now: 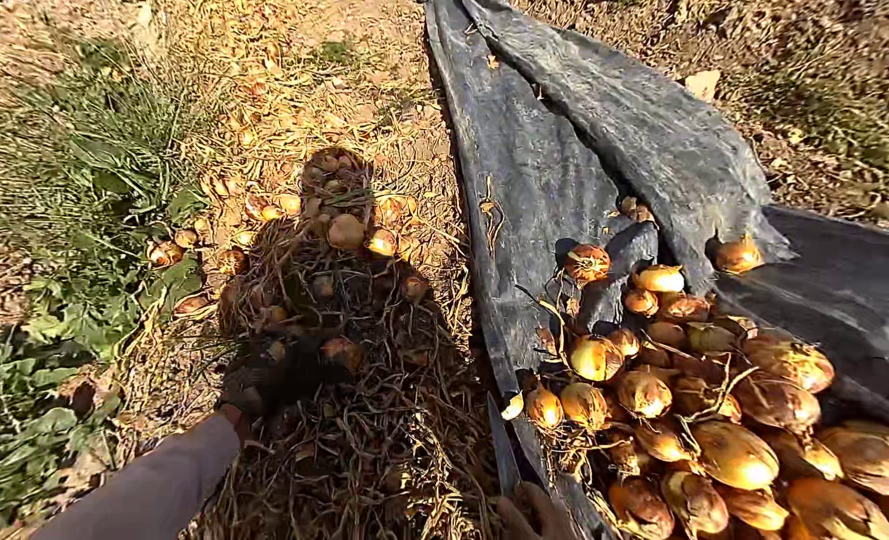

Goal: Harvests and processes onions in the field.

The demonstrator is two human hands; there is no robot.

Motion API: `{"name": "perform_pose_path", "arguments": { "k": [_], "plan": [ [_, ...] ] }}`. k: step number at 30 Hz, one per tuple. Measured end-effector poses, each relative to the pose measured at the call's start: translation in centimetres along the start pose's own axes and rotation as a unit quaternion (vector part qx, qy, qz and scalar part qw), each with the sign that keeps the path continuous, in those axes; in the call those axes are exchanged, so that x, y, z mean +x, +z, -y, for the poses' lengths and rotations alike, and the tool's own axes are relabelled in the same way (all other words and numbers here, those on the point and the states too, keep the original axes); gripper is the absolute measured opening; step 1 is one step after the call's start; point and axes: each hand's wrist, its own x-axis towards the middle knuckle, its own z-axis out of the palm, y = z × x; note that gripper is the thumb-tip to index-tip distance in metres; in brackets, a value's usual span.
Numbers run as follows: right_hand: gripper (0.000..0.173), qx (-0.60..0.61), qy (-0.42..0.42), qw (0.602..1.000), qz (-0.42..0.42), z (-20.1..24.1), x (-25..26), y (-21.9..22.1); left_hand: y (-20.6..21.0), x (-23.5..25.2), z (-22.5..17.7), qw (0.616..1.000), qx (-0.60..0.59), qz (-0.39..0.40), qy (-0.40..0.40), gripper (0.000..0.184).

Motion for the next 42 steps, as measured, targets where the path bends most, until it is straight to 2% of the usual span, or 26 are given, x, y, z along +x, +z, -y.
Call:
{"name": "perform_pose_path", "arguments": {
  "k": [2,3,4,5,7,10,12,13,15,16,18,19,21,23,24,26,29,31,33,34,36,37,38,39,41,42],
  "plan": [
    [0.048,-0.002,0.015,1.000,0.000,0.6,0.2,0.9,2.5,-5.4,0.2,0.977,-0.175,0.112,0.056,0.046],
    [0.052,0.005,0.018,1.000,0.004,0.9,0.0,1.6,4.2,-6.4,1.4,0.939,-0.261,0.191,0.116,0.046],
    [0.058,0.015,0.009,1.000,0.007,1.0,-0.2,2.2,6.3,-6.7,0.7,0.892,-0.323,0.278,0.150,0.056],
    [0.064,0.029,-0.009,1.000,0.006,1.1,-0.4,2.6,7.7,-7.9,-2.9,0.880,-0.340,0.314,0.105,0.063],
    [0.071,0.050,-0.068,0.996,0.002,1.4,-0.9,2.9,8.7,-9.9,-8.6,0.875,-0.288,0.387,0.042,0.072],
    [0.068,0.080,-0.141,0.987,0.023,1.8,-1.7,2.7,8.5,-11.1,-11.1,0.848,-0.249,0.464,0.066,0.068],
    [0.058,0.104,-0.161,0.980,0.056,1.9,-2.2,2.8,8.3,-11.7,-11.6,0.860,-0.201,0.453,0.122,0.064],
    [0.056,0.114,-0.165,0.977,0.079,1.9,-2.5,2.8,8.2,-12.0,-11.9,0.887,-0.130,0.410,0.168,0.064],
    [0.053,0.120,-0.172,0.970,0.120,2.0,-3.0,2.9,8.2,-12.0,-12.3,0.924,0.061,0.253,0.282,0.065],
    [0.052,0.122,-0.171,0.970,0.121,2.2,-3.4,3.0,7.9,-11.6,-12.5,0.933,0.108,0.184,0.291,0.071],
    [0.051,0.128,-0.139,0.980,0.059,2.3,-3.9,3.3,6.9,-10.6,-13.4,0.966,0.058,0.084,0.238,0.077],
    [0.051,0.112,-0.107,0.988,0.021,2.1,-3.8,3.2,6.1,-10.6,-14.1,0.974,0.018,0.067,0.217,0.078],
    [0.055,0.007,-0.039,0.999,-0.002,1.7,-3.1,2.3,4.7,-11.6,-15.6,0.968,-0.009,0.071,0.240,0.072],
    [0.067,-0.100,-0.003,0.995,0.012,1.7,-2.9,1.2,4.5,-12.6,-16.3,0.952,0.011,0.063,0.301,0.055],
    [0.068,-0.115,-0.010,0.993,-0.006,1.8,-3.0,0.7,4.7,-12.8,-16.1,0.941,0.035,0.056,0.331,0.044],
    [0.059,-0.029,-0.077,0.992,-0.098,1.7,-3.5,-0.7,5.0,-12.3,-15.2,0.932,0.110,0.056,0.341,0.026],
    [0.060,0.178,-0.155,0.964,-0.118,3.1,-4.2,-4.3,6.3,-10.5,-12.1,0.952,0.142,0.108,0.249,0.028],
    [0.058,0.208,-0.146,0.958,-0.136,3.1,-4.0,-4.8,6.9,-9.3,-9.7,0.969,0.101,0.124,0.189,0.028],
    [0.052,0.151,-0.068,0.979,-0.123,1.9,-3.3,-3.1,6.4,-8.8,-8.7,0.974,0.062,0.124,0.181,0.021],
    [0.051,0.098,-0.024,0.992,-0.081,1.1,-2.9,-1.7,5.9,-9.0,-8.9,0.971,0.031,0.129,0.200,0.019],
    [0.063,0.004,0.028,0.998,0.048,0.6,-2.2,1.2,5.5,-10.1,-10.5,0.946,-0.048,0.167,0.274,0.028],
    [0.074,-0.011,0.027,0.995,0.100,0.6,-1.8,2.5,5.8,-10.5,-11.2,0.932,-0.087,0.195,0.292,0.033],
    [0.081,0.011,0.010,0.993,0.118,0.8,-1.7,3.7,6.5,-10.8,-11.5,0.926,-0.109,0.215,0.291,0.035],
    [0.081,0.060,-0.023,0.993,0.101,0.9,-1.5,4.7,7.3,-11.0,-11.5,0.930,-0.097,0.224,0.276,0.034],
    [0.066,0.192,-0.076,0.978,0.024,1.3,-1.0,6.1,9.0,-10.8,-10.8,0.936,-0.044,0.256,0.237,0.029],
    [0.061,0.215,-0.089,0.973,-0.009,1.4,-0.8,6.4,9.7,-10.6,-10.4,0.932,-0.024,0.273,0.235,0.027]
  ]
}}
